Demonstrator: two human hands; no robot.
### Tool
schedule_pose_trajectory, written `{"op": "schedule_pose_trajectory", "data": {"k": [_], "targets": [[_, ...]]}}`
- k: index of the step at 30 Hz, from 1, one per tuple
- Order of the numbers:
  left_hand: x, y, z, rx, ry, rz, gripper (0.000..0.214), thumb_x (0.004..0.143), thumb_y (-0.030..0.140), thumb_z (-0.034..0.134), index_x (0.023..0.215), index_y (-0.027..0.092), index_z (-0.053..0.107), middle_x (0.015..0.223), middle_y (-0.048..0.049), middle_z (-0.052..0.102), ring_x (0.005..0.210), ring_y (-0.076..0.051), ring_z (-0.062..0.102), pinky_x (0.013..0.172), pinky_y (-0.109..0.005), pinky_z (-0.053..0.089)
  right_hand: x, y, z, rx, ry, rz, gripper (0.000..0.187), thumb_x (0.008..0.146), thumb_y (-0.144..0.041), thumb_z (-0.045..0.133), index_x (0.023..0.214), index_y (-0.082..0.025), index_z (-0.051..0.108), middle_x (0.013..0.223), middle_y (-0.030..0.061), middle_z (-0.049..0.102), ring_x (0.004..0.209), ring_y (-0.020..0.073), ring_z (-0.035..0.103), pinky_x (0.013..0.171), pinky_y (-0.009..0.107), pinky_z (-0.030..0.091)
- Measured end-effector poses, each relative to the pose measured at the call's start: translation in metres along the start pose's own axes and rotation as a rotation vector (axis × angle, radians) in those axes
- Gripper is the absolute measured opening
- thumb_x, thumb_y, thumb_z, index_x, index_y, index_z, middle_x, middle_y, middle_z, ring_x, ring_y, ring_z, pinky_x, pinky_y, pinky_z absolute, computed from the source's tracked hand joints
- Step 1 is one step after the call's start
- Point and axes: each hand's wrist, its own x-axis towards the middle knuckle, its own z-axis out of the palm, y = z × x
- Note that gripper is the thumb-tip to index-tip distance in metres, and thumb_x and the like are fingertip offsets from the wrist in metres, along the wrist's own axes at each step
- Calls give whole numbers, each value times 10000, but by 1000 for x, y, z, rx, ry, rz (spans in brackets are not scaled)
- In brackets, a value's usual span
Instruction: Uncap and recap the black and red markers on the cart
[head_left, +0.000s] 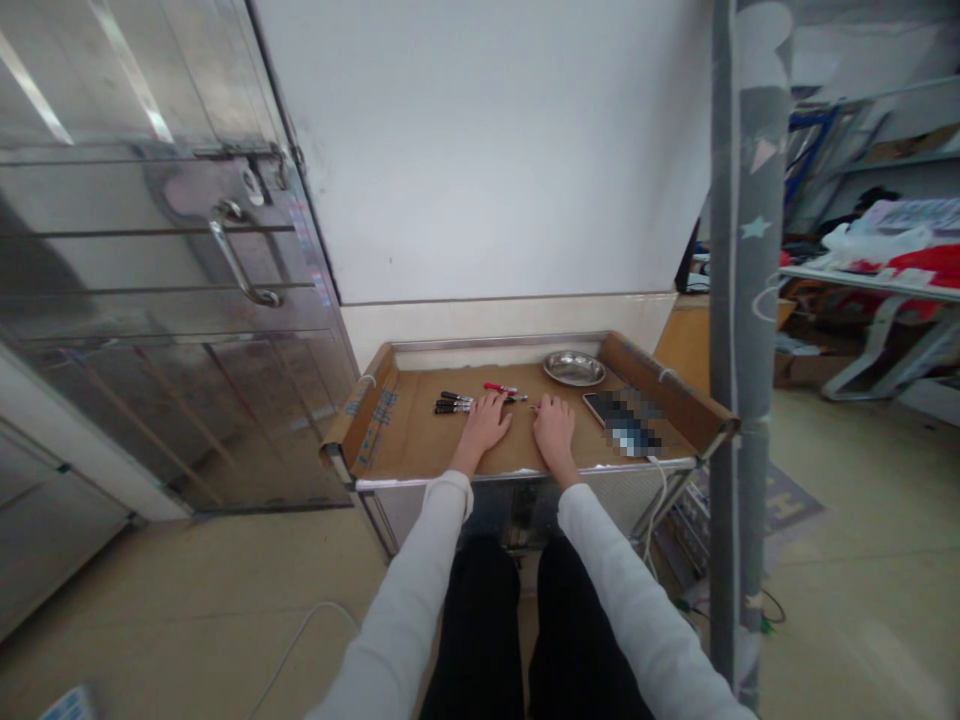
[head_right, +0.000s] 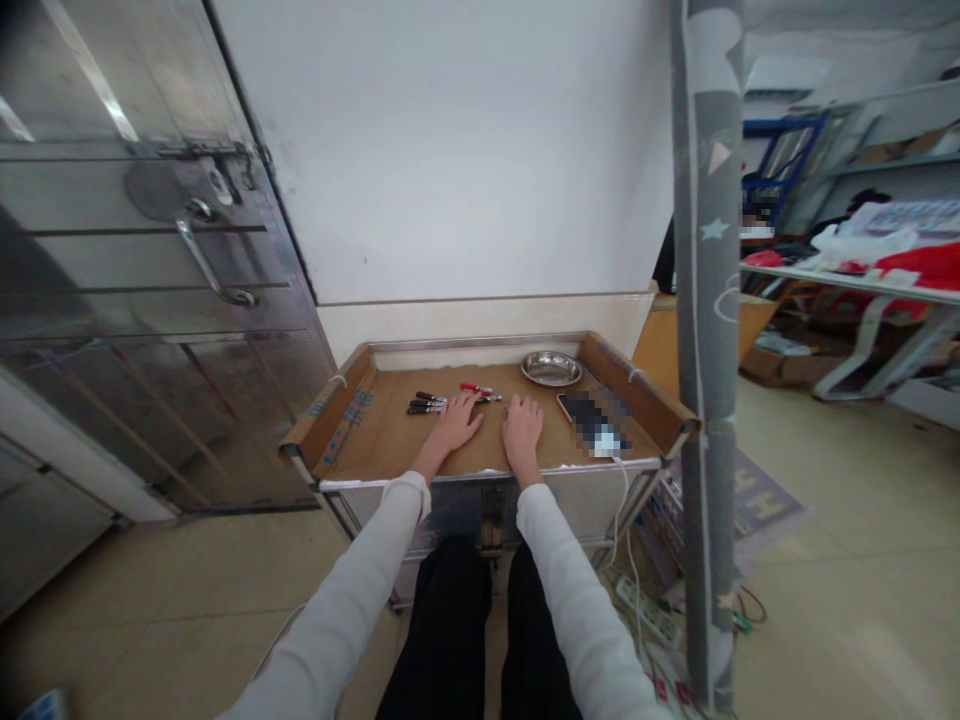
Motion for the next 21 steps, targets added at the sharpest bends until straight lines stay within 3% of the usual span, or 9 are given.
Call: {"op": "schedule_pose_trajectory", "data": {"k": [5,9,13,18,21], "targets": [[-3,0,-1,24,58,13,345,870,387,488,1144,190,554,1150,-97,528,1080,-243,465,957,-390,358,1,1,3,-12,8,-11,201,893,-158,382,995,-115,550,1004,161,606,950,256,517,779,333,305],[-2,-4,1,-38,53,54,228,874,354,503,973,176,605,1045,-71,581,1024,-221,491,946,-362,365,4,1,4,28,-53,-136,201,903,-162,376,985,-135,557,1013,144,607,958,239,512,782,322,306],[-1,-6,0,-119,99,52,136,882,253,493,926,161,583,981,-61,623,965,-197,527,908,-344,394,9,0,3,149,-120,-293,199,904,-153,378,985,-161,559,1004,111,628,940,207,534,790,298,325],[-4,-3,-9,-186,146,73,102,876,197,491,931,170,573,972,-53,637,949,-183,551,892,-340,414,10,3,2,367,-82,-300,231,905,-163,357,1000,-160,567,957,104,653,911,209,577,801,301,392],[-7,-1,-13,-175,183,69,147,877,190,490,1002,182,569,1030,-55,637,989,-186,553,908,-343,408,8,2,1,601,-91,-374,311,904,-201,354,1178,-169,498,1059,103,648,922,201,613,810,314,450]]}}
